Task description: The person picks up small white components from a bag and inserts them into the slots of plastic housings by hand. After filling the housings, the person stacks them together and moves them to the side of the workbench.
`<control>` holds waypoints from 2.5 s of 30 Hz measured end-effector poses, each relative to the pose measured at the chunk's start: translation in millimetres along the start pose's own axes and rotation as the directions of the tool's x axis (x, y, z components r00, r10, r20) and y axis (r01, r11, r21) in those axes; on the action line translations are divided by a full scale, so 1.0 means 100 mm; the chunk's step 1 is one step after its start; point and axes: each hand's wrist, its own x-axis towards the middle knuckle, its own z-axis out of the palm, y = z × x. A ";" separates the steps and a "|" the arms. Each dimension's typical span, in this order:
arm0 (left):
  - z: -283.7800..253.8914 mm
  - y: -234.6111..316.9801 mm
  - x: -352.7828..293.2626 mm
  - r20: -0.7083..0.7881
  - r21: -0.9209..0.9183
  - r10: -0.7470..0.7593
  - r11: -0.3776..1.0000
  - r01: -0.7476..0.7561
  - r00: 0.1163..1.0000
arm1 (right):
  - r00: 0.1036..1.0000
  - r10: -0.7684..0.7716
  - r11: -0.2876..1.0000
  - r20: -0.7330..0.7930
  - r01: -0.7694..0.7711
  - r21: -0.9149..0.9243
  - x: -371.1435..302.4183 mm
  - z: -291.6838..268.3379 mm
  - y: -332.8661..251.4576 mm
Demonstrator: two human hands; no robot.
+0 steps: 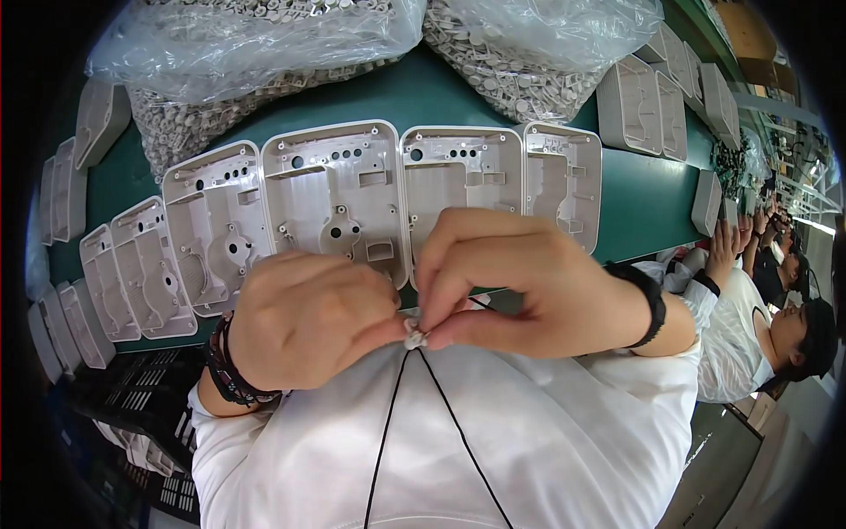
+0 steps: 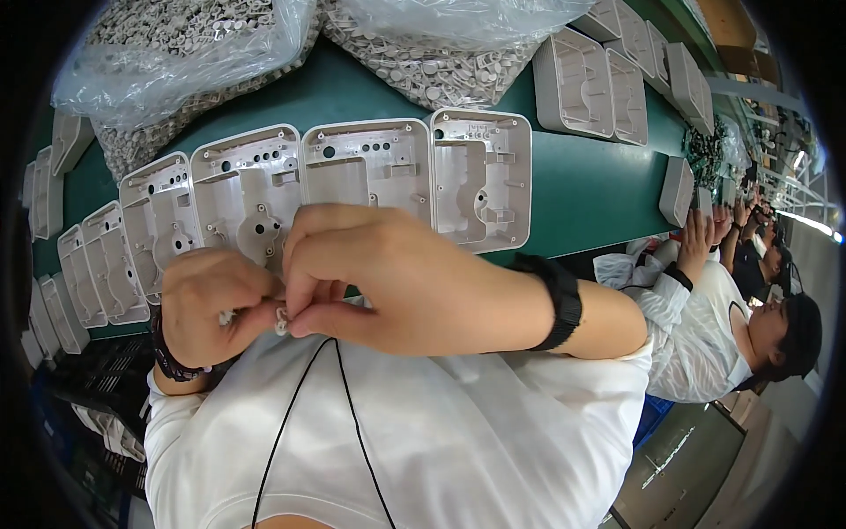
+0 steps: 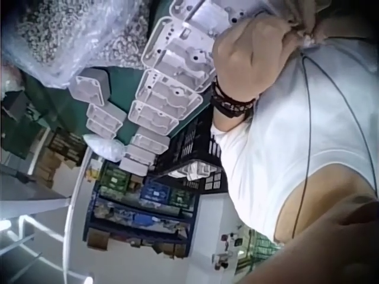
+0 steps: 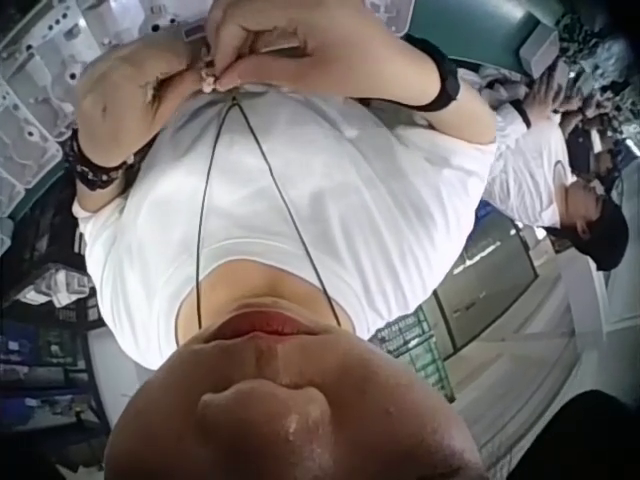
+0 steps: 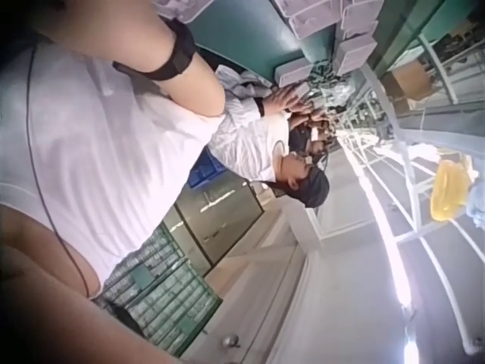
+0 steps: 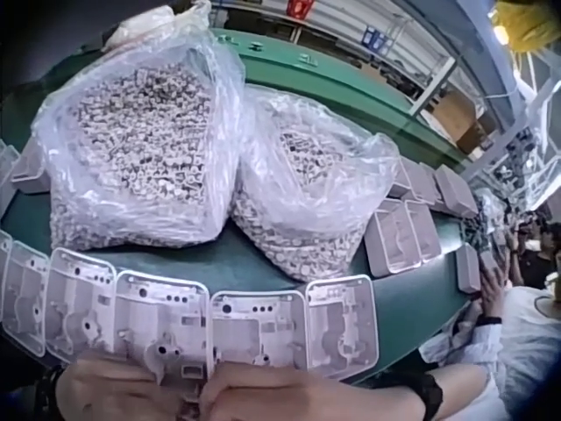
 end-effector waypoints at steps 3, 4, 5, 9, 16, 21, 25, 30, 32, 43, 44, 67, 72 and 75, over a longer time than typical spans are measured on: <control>0.09 0.16 -0.10 -0.256 -0.432 -0.297 0.887 0.166 0.920 | 0.990 -0.140 0.956 -0.012 0.132 -0.261 0.12 -0.30 -0.08; 0.09 0.19 -0.10 -0.314 -0.633 -0.444 0.756 0.163 0.839 | 0.979 -0.198 0.728 -0.043 0.117 -0.676 0.14 -0.49 -0.07; 0.04 0.21 -0.11 -0.313 -0.634 -0.437 0.757 0.157 0.843 | 0.964 -0.262 0.340 -0.042 0.052 -0.939 0.18 -0.60 -0.07; -0.17 0.15 -0.14 -0.228 -0.573 -0.535 0.749 0.332 0.814 | 0.960 -0.266 0.332 0.090 0.179 -0.926 0.22 -0.72 0.30; -0.19 0.17 -0.20 -0.256 -0.599 -0.641 0.693 0.402 0.724 | 0.964 -0.106 0.104 0.243 0.254 -0.962 0.34 -0.64 0.44; -0.26 0.12 -0.29 -0.227 -0.562 -0.657 0.691 0.455 0.719 | 0.975 -0.098 0.144 0.199 0.212 -0.967 0.33 -0.62 0.36; -0.25 0.13 -0.23 -0.249 -0.615 -0.680 0.661 0.430 0.690 | 0.979 -0.103 0.157 0.175 0.190 -0.969 0.26 -0.59 0.16; -0.25 0.08 -0.24 -0.072 -0.650 -0.731 0.550 0.524 0.679 | 0.930 -0.337 0.248 0.151 0.242 -0.938 0.41 -0.14 -0.11; -0.21 0.04 -0.23 -0.077 -0.643 -0.606 0.637 0.425 0.792 | 0.864 -0.481 0.334 0.147 0.336 -0.881 0.48 0.07 -0.08; -0.22 0.02 -0.38 -0.235 -0.873 -0.411 0.488 -0.005 0.881 | 0.720 -0.691 0.448 0.058 0.490 -0.748 0.82 0.38 0.12; -0.23 0.02 -0.37 -0.213 -0.899 -0.410 0.438 -0.014 0.887 | 0.711 -0.700 0.484 0.062 0.537 -0.690 0.88 0.36 0.13; -0.36 0.14 -0.52 -0.190 -0.904 -0.533 0.422 0.065 0.824 | 0.631 -0.711 0.228 0.309 0.623 -0.748 0.99 0.06 -0.20; -0.46 0.08 -0.59 -0.182 -0.821 -0.663 0.509 0.260 0.726 | 0.780 -0.543 0.164 0.310 0.461 -0.872 0.90 -0.17 -0.30; -0.49 0.08 -0.69 -0.194 -0.836 -0.679 0.492 0.242 0.708 | 0.877 -0.423 0.235 0.227 0.348 -0.907 0.87 -0.22 -0.10</control>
